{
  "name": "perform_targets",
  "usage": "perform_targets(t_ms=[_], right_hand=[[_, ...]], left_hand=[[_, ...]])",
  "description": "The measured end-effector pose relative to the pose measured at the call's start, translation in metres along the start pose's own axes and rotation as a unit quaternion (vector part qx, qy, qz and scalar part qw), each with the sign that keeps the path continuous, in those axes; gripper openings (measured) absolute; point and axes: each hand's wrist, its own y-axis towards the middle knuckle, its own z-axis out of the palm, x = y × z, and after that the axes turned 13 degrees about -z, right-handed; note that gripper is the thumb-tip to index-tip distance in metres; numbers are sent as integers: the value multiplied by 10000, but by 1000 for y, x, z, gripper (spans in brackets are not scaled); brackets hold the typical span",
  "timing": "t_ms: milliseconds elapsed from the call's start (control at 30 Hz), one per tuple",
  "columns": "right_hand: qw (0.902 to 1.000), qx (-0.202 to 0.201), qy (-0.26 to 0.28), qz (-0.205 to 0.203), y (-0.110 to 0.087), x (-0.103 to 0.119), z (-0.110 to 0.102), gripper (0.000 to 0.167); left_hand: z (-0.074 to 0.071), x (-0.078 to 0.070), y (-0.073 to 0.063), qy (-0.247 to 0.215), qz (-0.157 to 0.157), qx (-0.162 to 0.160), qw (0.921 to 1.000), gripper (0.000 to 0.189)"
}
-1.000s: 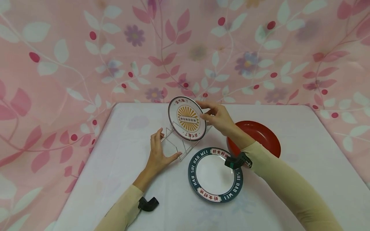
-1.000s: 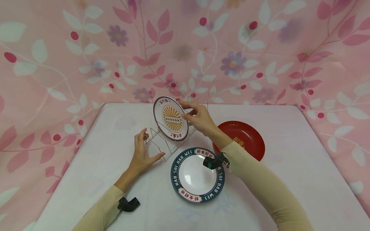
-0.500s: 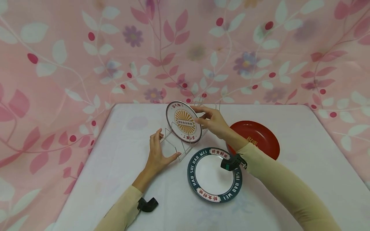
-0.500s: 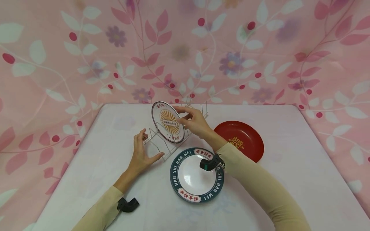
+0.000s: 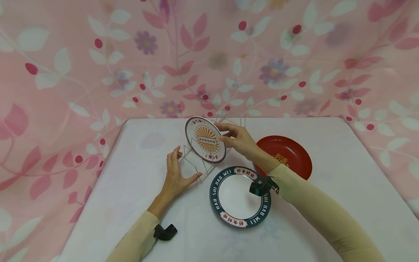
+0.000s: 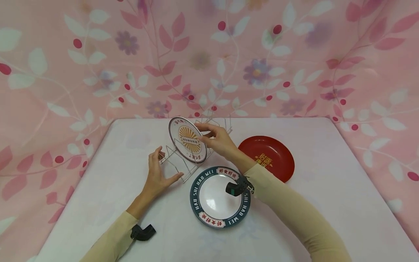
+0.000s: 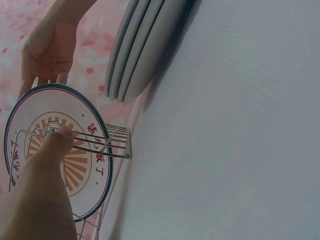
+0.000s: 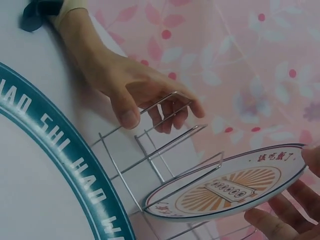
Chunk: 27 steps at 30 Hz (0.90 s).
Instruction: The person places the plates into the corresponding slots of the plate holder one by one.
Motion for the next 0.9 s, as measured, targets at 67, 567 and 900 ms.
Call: perform_targets(t_ms=[67,567,900], right_hand=[[10000,-27,48,9,-2,1,-1,48],[9954,-172,567,758,-92,-27,-24,49],[9983,-45,-139,559,-122,-60,-37,47]], left_hand=[[0,1,0,13,-49,-10,10000,120],[1,4,-1,-27,77,-70,9999,120],[0,4,-1,-125,-68,43,9999,119]])
